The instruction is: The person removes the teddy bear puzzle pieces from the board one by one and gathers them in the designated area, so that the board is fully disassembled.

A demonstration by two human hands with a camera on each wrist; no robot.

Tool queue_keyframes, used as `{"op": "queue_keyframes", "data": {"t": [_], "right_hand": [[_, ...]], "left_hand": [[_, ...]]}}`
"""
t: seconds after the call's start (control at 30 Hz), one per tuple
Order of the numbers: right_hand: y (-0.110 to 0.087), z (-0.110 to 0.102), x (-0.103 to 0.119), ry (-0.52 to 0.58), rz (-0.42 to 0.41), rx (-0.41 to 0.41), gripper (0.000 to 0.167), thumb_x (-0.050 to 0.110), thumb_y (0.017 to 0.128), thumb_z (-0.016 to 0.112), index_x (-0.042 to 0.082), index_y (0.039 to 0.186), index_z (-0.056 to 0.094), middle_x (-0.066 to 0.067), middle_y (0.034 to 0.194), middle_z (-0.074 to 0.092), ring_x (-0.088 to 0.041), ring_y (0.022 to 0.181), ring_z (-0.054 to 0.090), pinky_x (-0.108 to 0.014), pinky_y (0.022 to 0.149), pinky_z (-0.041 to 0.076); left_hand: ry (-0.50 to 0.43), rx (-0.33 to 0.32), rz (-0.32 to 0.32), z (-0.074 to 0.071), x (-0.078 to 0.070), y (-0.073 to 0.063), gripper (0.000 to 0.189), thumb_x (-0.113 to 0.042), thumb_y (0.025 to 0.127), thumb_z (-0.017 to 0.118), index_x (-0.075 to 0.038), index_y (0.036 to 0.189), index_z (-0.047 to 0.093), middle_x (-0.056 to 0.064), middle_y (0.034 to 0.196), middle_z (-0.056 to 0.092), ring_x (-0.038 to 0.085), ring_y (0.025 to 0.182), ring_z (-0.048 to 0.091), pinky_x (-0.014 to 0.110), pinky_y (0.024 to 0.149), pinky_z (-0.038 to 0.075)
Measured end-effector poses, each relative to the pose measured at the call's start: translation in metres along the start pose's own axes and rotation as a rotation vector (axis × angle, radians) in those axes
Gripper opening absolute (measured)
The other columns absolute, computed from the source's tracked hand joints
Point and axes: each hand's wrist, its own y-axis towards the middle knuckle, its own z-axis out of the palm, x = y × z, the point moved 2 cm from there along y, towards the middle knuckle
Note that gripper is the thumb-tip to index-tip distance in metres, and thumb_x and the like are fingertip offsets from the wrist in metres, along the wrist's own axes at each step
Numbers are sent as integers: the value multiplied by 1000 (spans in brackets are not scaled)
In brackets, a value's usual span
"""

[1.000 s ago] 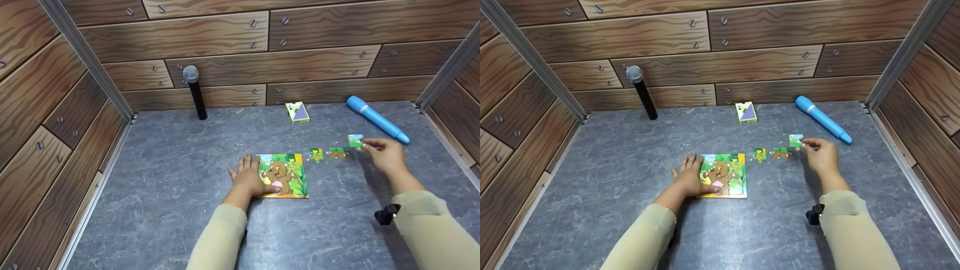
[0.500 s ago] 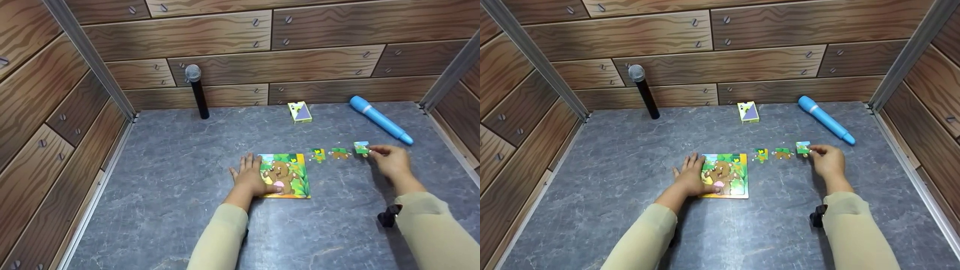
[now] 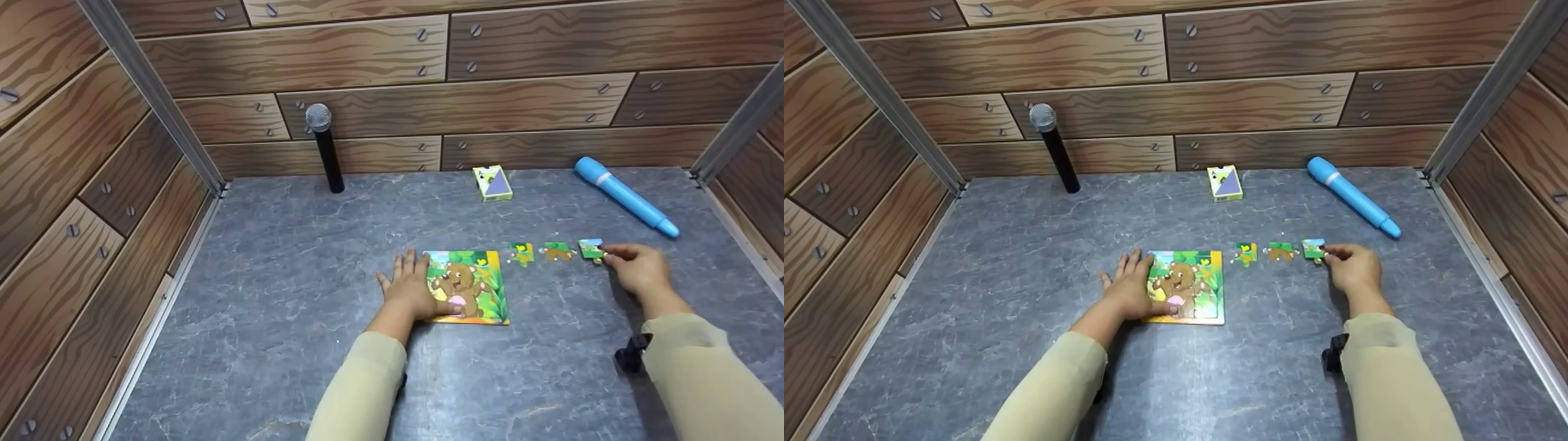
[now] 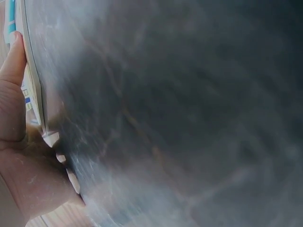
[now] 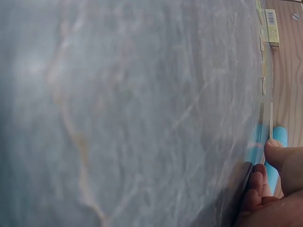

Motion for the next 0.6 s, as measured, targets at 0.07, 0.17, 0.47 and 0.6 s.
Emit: {"op": "queue_keyframes", "data": {"t": [0.07,0.17,0.47,0.6], "right_hand": [[0,1,0,-1,7,0,34,10,107,60,-10,133,67,-33,131,66,-45,121,60,-36,87,46],[1,2,0,-5,15,-2,34,10,107,60,-10,133,67,-34,131,66,-46,121,60,-39,89,48],[2,3,0,-20,24,4,34,11,107,60,-10,133,67,-33,130,66,-45,119,60,-44,91,48],[2,3,0,-30,-10,1,33,10,106,60,-11,131,67,-34,129,66,-46,118,61,-42,89,47]], "left_hand": [[5,2,-1,0,0,0,129,-81,71,81,-23,171,24,8,178,8,33,163,-1,74,122,-1],[12,8,0,0,0,0,129,-82,72,80,-23,171,23,8,178,7,33,163,-1,74,122,-1],[16,17,1,2,2,3,129,-83,72,79,-23,171,22,8,179,6,33,163,-1,74,122,0],[10,9,-1,3,2,3,130,-82,71,80,-23,171,22,8,179,7,33,163,-1,74,122,0]]}}
